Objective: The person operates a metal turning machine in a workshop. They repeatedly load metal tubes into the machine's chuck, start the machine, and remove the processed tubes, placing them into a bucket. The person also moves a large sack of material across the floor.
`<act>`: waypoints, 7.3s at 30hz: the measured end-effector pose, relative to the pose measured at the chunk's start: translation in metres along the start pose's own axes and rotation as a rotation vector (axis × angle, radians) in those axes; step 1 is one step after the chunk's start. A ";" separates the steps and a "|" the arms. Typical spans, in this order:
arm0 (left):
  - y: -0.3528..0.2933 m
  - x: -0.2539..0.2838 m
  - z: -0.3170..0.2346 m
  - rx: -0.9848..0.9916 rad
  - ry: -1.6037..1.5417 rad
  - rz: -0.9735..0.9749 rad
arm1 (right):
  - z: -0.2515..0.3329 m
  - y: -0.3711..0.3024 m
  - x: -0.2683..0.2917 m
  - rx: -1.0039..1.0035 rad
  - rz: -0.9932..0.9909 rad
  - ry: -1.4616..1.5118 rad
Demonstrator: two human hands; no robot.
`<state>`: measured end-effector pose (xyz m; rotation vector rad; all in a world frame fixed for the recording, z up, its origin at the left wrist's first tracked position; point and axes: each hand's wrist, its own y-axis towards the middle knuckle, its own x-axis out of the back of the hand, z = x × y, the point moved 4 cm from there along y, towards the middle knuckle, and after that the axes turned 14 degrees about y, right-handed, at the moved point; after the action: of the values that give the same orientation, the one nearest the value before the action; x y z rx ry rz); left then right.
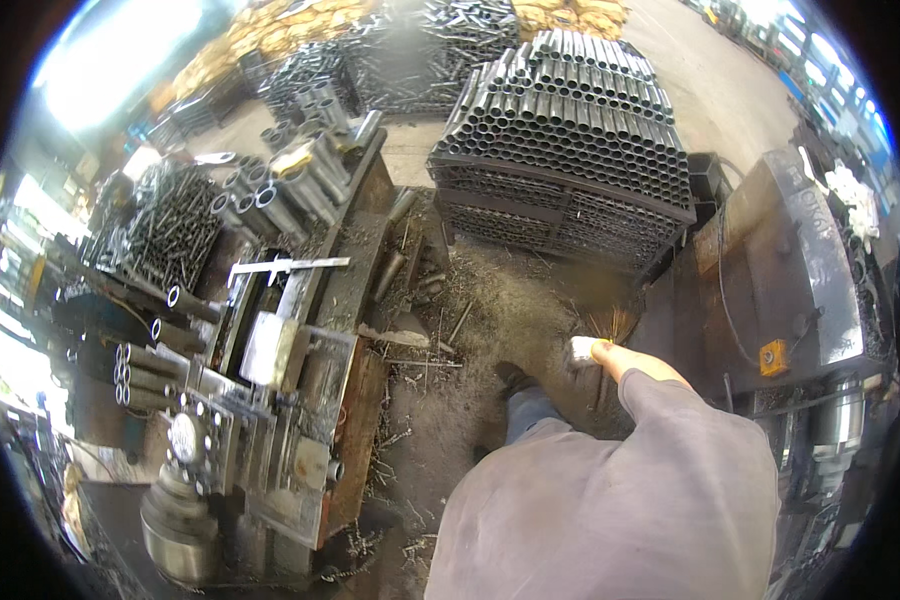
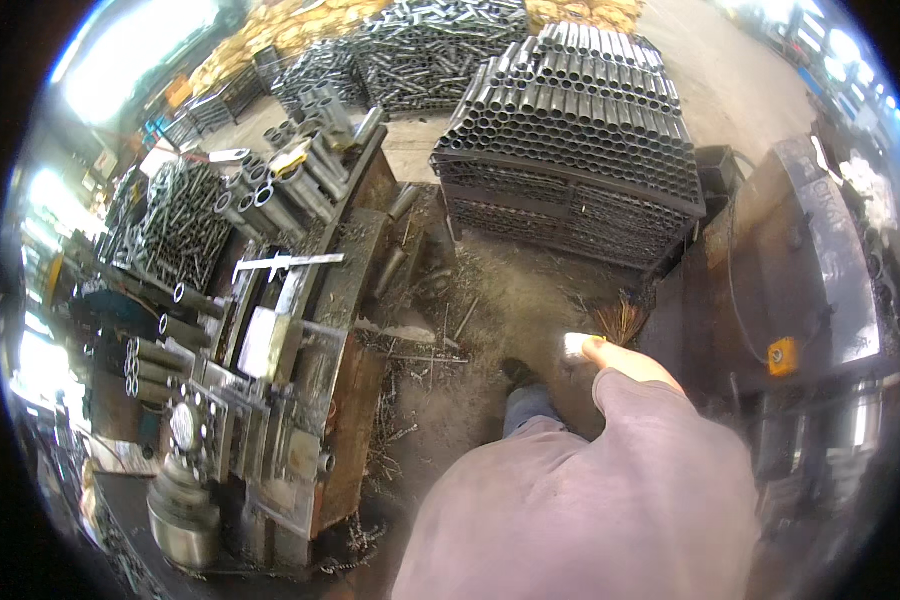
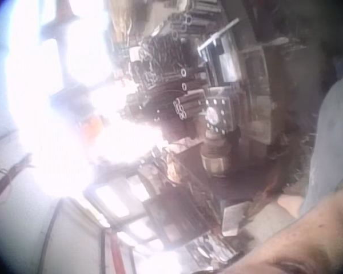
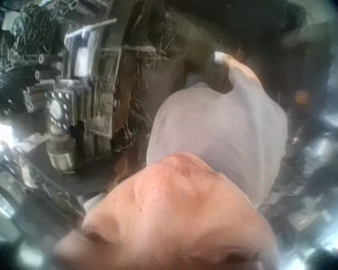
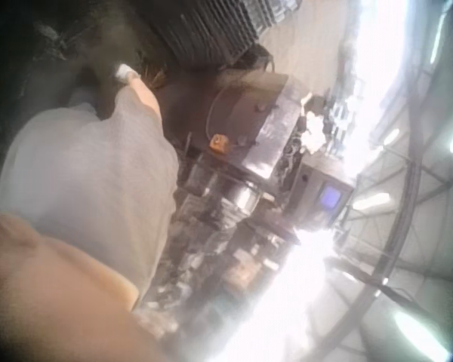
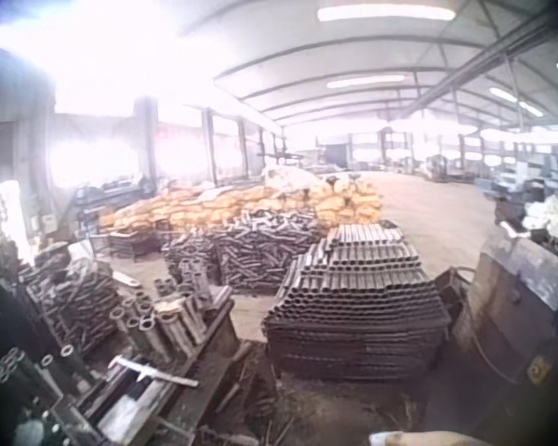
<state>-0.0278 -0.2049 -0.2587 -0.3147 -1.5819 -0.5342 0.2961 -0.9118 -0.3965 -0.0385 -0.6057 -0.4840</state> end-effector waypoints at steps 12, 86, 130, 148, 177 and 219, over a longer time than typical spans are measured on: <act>-0.106 -0.037 -0.301 -0.297 0.001 0.807 | -0.007 0.077 0.397 -0.736 -0.858 -0.147; 0.140 0.171 -0.098 0.170 -0.898 -0.176 | 0.386 0.595 -0.013 0.242 0.653 -0.291; 0.327 0.213 -0.082 -0.337 0.073 -0.705 | 0.427 0.954 -0.159 0.883 1.137 -0.273; 0.306 0.222 -0.061 -0.394 -0.066 -0.666 | 0.290 0.916 -0.023 0.364 0.814 -0.463; 0.146 0.143 0.036 0.402 -1.036 0.181 | 0.432 0.900 -0.054 0.398 0.600 -0.708; 0.258 0.450 0.304 0.755 0.363 -0.309 | 0.445 0.757 0.106 0.284 -0.493 0.275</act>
<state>-0.1985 0.1175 0.2189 0.5751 -1.3675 -0.1779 0.4711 -0.2071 0.1089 0.4504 -0.4040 -0.8592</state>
